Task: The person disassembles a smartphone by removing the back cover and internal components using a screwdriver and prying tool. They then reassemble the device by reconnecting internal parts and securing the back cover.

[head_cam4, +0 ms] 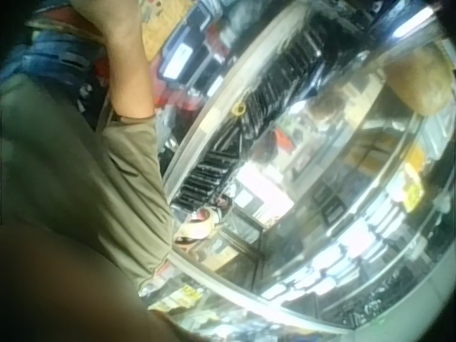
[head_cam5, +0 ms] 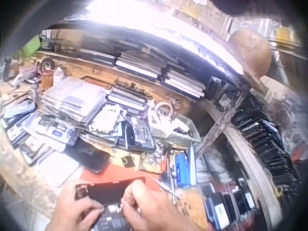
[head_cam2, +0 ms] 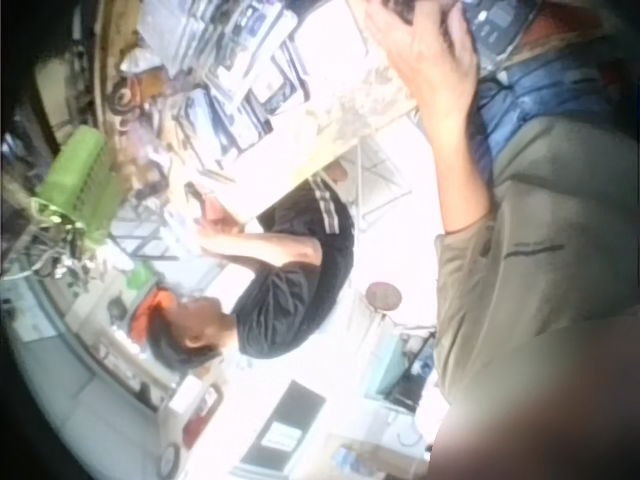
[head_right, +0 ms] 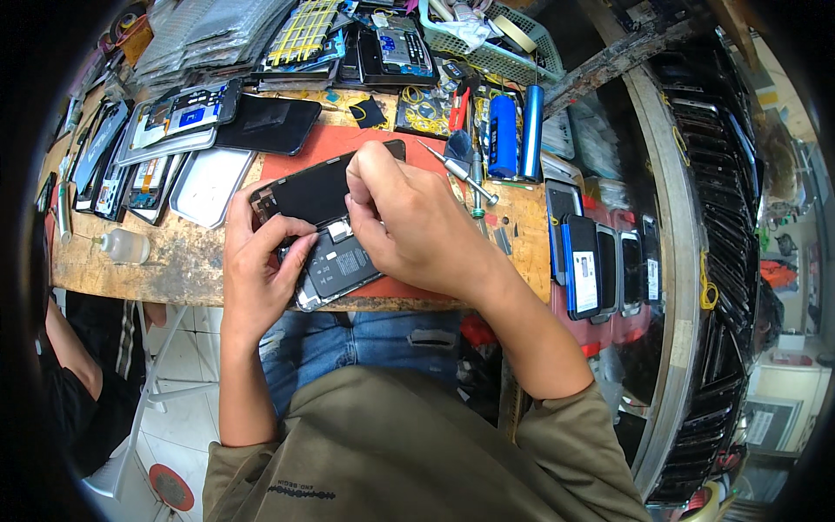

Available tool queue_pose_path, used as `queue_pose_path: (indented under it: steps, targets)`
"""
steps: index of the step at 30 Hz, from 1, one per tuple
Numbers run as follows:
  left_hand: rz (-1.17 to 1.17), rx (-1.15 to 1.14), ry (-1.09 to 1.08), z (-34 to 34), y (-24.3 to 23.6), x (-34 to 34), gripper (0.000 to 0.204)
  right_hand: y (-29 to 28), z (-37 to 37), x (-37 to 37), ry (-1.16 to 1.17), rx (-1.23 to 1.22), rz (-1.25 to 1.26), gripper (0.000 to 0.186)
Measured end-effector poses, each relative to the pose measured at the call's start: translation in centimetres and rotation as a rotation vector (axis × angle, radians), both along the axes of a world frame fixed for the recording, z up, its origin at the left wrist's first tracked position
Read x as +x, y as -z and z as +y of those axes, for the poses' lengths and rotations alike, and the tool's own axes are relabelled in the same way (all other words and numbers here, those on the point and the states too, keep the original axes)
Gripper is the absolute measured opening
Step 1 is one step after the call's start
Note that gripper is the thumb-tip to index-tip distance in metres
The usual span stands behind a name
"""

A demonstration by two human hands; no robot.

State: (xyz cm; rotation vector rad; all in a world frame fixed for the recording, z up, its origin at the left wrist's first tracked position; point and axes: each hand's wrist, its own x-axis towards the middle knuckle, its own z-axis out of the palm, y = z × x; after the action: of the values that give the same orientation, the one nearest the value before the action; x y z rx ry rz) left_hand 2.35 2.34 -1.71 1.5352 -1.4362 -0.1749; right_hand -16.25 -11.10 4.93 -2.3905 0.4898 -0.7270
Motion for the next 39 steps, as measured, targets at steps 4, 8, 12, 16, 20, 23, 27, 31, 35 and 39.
queue_pose_path:
  steps: [4,8,12,16,20,23,27,31,35,39]
  targets:
    - [0.000,-0.004,0.005,0.0,0.1,0.1,0.017,0.1,-0.1,0.2,-0.004,-0.014,0.006,0.020]
    - [0.017,0.005,0.002,0.0,0.2,0.0,0.016,0.0,-0.1,0.0,-0.014,-0.013,0.004,0.020]
    - [0.021,-0.002,-0.003,0.0,0.1,-0.1,0.015,0.1,-0.1,0.2,-0.017,-0.014,0.002,0.021]
    - [-0.023,-0.012,0.001,0.1,0.0,0.0,0.015,-0.2,0.2,0.4,-0.008,-0.054,0.002,0.020]
    - [-0.025,-0.009,0.007,0.1,0.0,0.1,0.015,-1.1,0.8,0.2,-0.001,-0.218,0.182,0.020]
    - [-0.009,-0.010,0.015,0.0,0.0,0.0,0.015,-1.4,0.7,0.2,-0.109,-0.215,0.132,0.021]
    - [-0.011,0.002,0.016,0.2,0.0,0.1,0.016,-1.3,0.3,0.2,-0.095,-0.188,0.087,0.024]
    - [-0.006,-0.004,0.025,0.1,0.1,0.2,0.016,-1.0,0.0,0.0,0.016,-0.022,0.175,0.029]
    - [-0.017,-0.011,0.030,0.0,0.1,0.2,0.017,-1.0,0.1,0.2,-0.057,0.117,0.019,0.028]
    - [-0.031,-0.020,0.038,0.1,0.0,0.3,0.017,-0.7,0.5,1.0,-0.115,0.124,-0.077,0.028]
